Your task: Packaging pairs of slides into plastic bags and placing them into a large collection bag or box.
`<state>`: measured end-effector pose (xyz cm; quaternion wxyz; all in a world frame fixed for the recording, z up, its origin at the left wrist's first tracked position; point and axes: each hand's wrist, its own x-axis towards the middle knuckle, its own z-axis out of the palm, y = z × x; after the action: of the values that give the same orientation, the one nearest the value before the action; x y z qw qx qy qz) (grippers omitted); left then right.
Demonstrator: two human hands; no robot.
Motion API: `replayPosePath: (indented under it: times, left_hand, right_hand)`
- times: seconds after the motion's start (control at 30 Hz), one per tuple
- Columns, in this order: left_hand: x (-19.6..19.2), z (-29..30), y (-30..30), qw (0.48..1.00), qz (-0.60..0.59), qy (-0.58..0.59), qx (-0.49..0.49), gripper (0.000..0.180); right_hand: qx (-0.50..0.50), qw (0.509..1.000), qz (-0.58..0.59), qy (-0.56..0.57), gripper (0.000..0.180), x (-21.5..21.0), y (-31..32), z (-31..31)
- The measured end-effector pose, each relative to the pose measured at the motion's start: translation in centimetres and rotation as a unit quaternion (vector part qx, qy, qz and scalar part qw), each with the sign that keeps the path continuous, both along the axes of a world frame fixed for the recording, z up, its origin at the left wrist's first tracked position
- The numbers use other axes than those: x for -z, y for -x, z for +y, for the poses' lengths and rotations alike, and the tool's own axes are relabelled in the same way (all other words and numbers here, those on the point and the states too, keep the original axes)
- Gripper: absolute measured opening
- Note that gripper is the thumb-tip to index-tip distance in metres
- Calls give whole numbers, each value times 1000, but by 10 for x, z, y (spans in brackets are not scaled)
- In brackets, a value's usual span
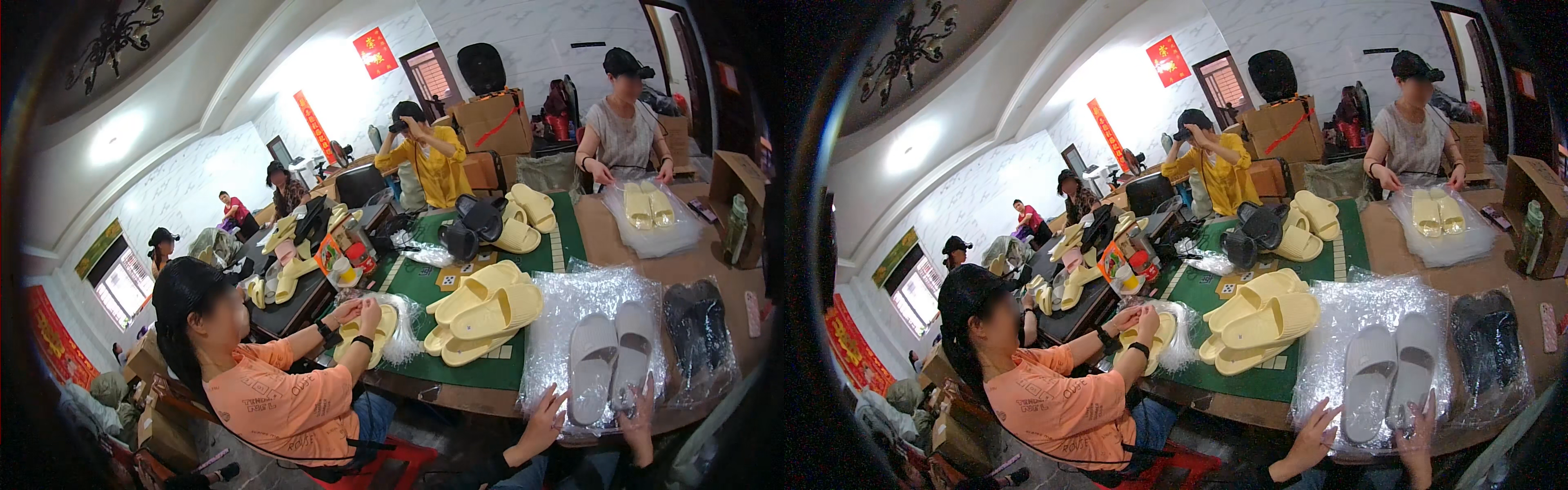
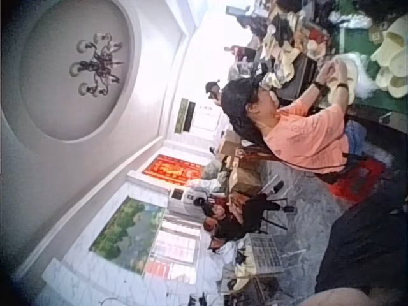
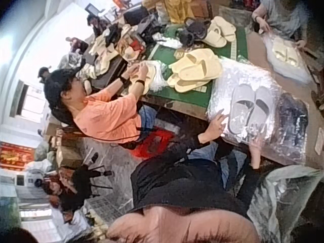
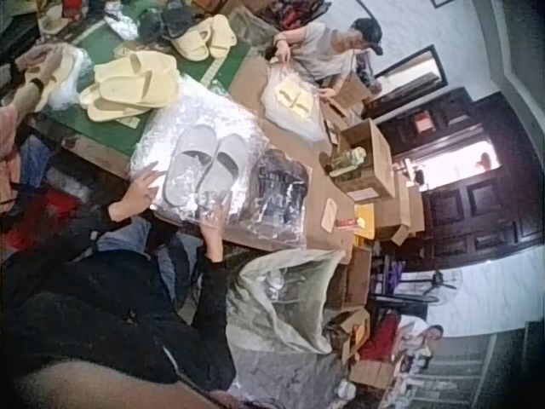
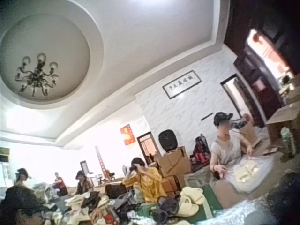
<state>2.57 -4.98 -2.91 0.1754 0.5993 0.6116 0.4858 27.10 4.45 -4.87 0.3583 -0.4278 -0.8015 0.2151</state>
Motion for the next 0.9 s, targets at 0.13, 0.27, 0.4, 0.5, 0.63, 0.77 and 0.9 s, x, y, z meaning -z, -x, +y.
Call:
replayPosePath:
  times: [0.13,0.27,0.4,0.5,0.63,0.77,0.9]
  left_hand:
    - [0,-1,0,1000,-7,-2,2,47]
    - [-2,-1,-2,999,1,-32,-18,46]
    - [-8,-1,-5,999,-4,-31,-23,49]
    - [-7,0,-6,999,-6,-31,-28,50]
    - [4,2,-7,1000,-22,15,-12,51]
    - [-1,1,-6,999,-20,-28,1,53]
    - [0,1,-5,1000,-13,-13,2,54]
  right_hand:
    - [75,997,5,-25,61,4,3,-2]
    - [125,992,13,6,58,2,8,-8]
    - [139,979,-119,-93,34,10,23,-22]
    - [-34,996,14,-87,13,-3,44,-30]
    - [-66,994,-22,-80,12,-5,47,-31]
    - [-108,990,-59,-67,11,-19,48,-33]
    - [-117,993,-29,-10,10,-18,53,-44]
